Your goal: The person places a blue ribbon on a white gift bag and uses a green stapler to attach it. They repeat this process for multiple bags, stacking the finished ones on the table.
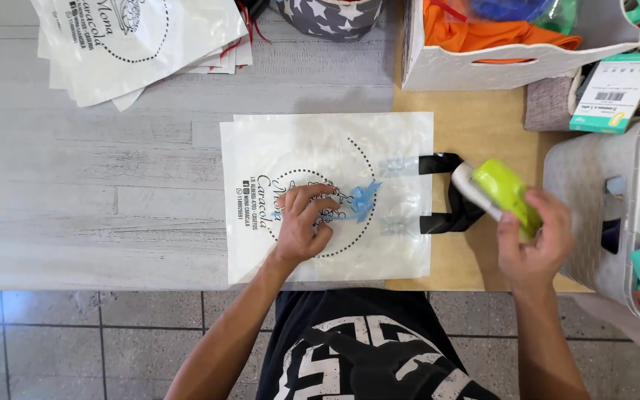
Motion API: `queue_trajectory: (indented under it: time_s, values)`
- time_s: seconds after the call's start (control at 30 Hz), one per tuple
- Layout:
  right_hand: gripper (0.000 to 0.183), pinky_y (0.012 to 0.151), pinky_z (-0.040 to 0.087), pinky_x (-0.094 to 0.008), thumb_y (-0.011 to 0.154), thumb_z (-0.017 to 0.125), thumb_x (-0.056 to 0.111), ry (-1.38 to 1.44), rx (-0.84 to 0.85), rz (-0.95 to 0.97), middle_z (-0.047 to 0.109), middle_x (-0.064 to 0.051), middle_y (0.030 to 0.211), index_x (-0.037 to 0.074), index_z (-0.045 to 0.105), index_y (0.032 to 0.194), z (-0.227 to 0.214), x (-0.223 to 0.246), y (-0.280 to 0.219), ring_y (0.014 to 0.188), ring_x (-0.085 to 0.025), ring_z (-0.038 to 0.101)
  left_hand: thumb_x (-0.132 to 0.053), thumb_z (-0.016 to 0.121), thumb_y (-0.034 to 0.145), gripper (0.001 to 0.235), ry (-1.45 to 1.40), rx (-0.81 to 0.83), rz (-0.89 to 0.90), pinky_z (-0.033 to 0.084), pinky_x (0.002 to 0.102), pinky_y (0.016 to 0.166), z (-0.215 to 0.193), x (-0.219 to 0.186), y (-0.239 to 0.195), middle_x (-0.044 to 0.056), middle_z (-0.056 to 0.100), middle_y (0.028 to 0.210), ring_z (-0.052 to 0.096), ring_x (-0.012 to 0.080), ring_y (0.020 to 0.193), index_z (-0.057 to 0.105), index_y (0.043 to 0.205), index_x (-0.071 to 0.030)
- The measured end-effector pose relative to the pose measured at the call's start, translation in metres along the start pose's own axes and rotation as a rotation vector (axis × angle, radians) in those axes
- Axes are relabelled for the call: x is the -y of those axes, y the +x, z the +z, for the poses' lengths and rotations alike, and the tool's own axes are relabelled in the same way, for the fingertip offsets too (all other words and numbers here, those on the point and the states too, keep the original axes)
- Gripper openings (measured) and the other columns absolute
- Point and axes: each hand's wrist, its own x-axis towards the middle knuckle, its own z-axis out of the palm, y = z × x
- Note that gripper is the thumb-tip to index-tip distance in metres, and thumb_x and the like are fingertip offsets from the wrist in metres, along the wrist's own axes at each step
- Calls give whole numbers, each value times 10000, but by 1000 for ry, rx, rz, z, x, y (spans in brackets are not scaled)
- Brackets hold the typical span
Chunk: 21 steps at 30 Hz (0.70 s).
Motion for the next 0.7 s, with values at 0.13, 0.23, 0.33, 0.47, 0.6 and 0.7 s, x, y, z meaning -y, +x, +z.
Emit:
queue_trajectory:
  time_s: [0.13, 0.23, 0.33, 0.47, 0.6, 0.7]
  values:
    - [445, 1005, 585, -487, 1034, 783, -26, 54, 77, -45, 720, -303, 1349, -123, 616, 1435, 16, -5, -23, 1189, -410, 701, -87, 579, 790, 349, -317, 36, 13, 430, 460, 1017, -23, -9, 32, 97, 708, 1245, 648, 281, 1176, 736, 1100, -116]
    - [415, 1056, 574, -506, 997, 809, -60, 71, 67, 48, 749, -276, 1338, -119, 658, 1379, 21, 8, -32, 1200, -415, 708, -177, 722, 891, 201, -197, 112, 53, 444, 462, 1018, -18, -44, 61, 32, 752, 1185, 667, 257, 1155, 771, 1085, -187]
    - [408, 1066, 603, -517, 977, 783, -100, 127, 32, 115, 735, -279, 1319, -129, 658, 1364, 29, 8, -32, 1233, -426, 689, -404, 701, 1009, 260, 34, 388, 60, 460, 535, 1029, 16, -74, 83, -8, 746, 1240, 658, 288, 1197, 768, 1221, -269]
    - [392, 1066, 518, -511, 993, 747, -48, 85, -13, 120, 741, -258, 1341, -75, 648, 1371, 43, -12, -59, 1188, -415, 705, -414, 848, 933, 633, 423, 424, 180, 543, 551, 926, 72, -80, 62, -22, 586, 1449, 586, 319, 1232, 636, 1525, -483]
    - [389, 1072, 577, -532, 1021, 741, -27, 114, -46, 126, 714, -272, 1341, -95, 637, 1390, 43, -13, -58, 1239, -438, 679, -290, 744, 989, 531, 366, 558, 163, 554, 620, 948, 68, -77, 66, 54, 517, 1551, 559, 384, 1260, 672, 1494, -437]
    - [353, 1092, 545, -514, 1035, 750, -11, 104, -39, 108, 730, -252, 1330, -83, 648, 1365, 44, -15, -56, 1228, -429, 703, -354, 721, 1044, 318, 265, 629, 91, 515, 722, 988, 71, -69, 69, 66, 553, 1515, 553, 416, 1281, 791, 1352, -393]
